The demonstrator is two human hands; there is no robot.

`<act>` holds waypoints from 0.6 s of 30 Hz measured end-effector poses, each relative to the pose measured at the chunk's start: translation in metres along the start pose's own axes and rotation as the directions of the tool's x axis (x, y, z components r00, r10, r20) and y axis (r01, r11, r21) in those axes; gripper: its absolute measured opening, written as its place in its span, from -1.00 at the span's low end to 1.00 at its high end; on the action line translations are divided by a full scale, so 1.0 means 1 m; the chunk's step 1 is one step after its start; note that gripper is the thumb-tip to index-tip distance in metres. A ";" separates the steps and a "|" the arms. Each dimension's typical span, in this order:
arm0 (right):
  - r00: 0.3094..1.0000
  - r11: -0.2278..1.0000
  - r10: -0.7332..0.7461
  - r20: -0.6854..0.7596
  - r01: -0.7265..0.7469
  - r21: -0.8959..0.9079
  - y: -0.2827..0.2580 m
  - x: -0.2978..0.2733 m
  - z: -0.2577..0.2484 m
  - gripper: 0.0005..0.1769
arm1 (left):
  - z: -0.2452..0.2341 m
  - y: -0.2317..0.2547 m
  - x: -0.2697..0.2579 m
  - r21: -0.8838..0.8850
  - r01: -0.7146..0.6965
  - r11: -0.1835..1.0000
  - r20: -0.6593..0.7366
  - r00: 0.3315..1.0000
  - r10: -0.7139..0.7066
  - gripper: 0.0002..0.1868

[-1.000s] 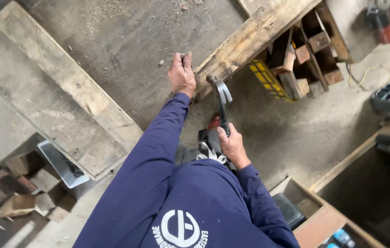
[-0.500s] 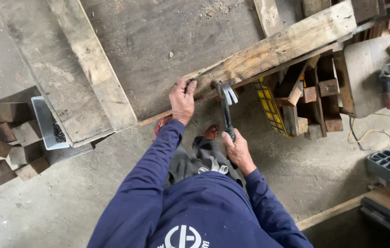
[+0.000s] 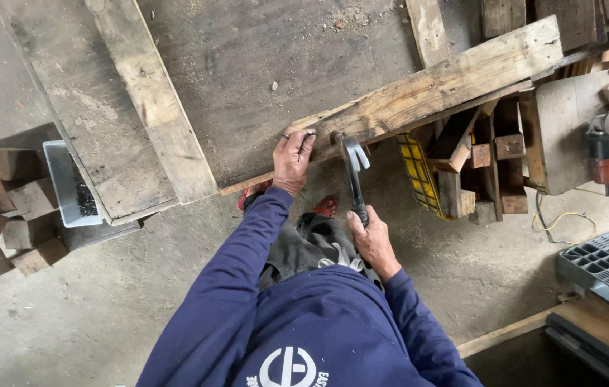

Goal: The person hammers nails into wooden planks and blocks using a hammer. They repeatedly pick up nails from a container, position the wood pieces on a workbench, and drive the nails in. The person also moves and stacks various pieces of wood during the process.

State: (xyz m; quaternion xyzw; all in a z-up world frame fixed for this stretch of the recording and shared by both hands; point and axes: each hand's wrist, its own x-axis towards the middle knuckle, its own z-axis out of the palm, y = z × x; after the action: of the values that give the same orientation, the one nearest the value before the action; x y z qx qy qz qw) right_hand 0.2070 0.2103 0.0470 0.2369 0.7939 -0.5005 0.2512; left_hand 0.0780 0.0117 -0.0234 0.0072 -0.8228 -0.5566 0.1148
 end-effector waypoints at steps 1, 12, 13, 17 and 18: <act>1.000 0.999 -0.022 -0.002 0.022 0.025 -0.002 -0.002 -0.001 -0.68 | -0.001 -0.001 0.001 0.003 -0.018 1.000 0.016 1.000 0.018 -0.87; 0.993 0.988 -0.118 0.023 0.120 -0.097 -0.048 -0.031 -0.002 -0.66 | -0.001 -0.015 -0.004 -0.082 -0.066 0.994 0.062 0.996 0.071 -0.87; 0.994 0.987 -0.112 0.016 0.113 -0.115 -0.051 -0.032 -0.002 -0.67 | 0.000 -0.019 -0.004 -0.061 -0.077 0.995 0.061 0.995 0.080 -0.87; 0.980 0.971 -0.200 -0.007 0.198 -0.131 -0.057 -0.043 -0.007 -0.68 | -0.007 -0.023 -0.007 -0.093 0.019 0.995 0.169 0.986 -0.003 -0.61; 0.967 0.960 -0.255 -0.018 0.251 -0.122 -0.056 -0.045 -0.009 -0.68 | -0.015 -0.025 -0.003 0.096 -0.044 0.994 0.189 0.982 0.025 -0.27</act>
State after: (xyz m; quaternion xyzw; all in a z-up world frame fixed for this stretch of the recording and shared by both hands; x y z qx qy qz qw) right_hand 0.2042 0.1915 0.1168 0.1267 0.8502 -0.4762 0.1854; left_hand 0.0811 -0.0114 -0.0416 -0.0541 -0.8568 -0.5108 0.0459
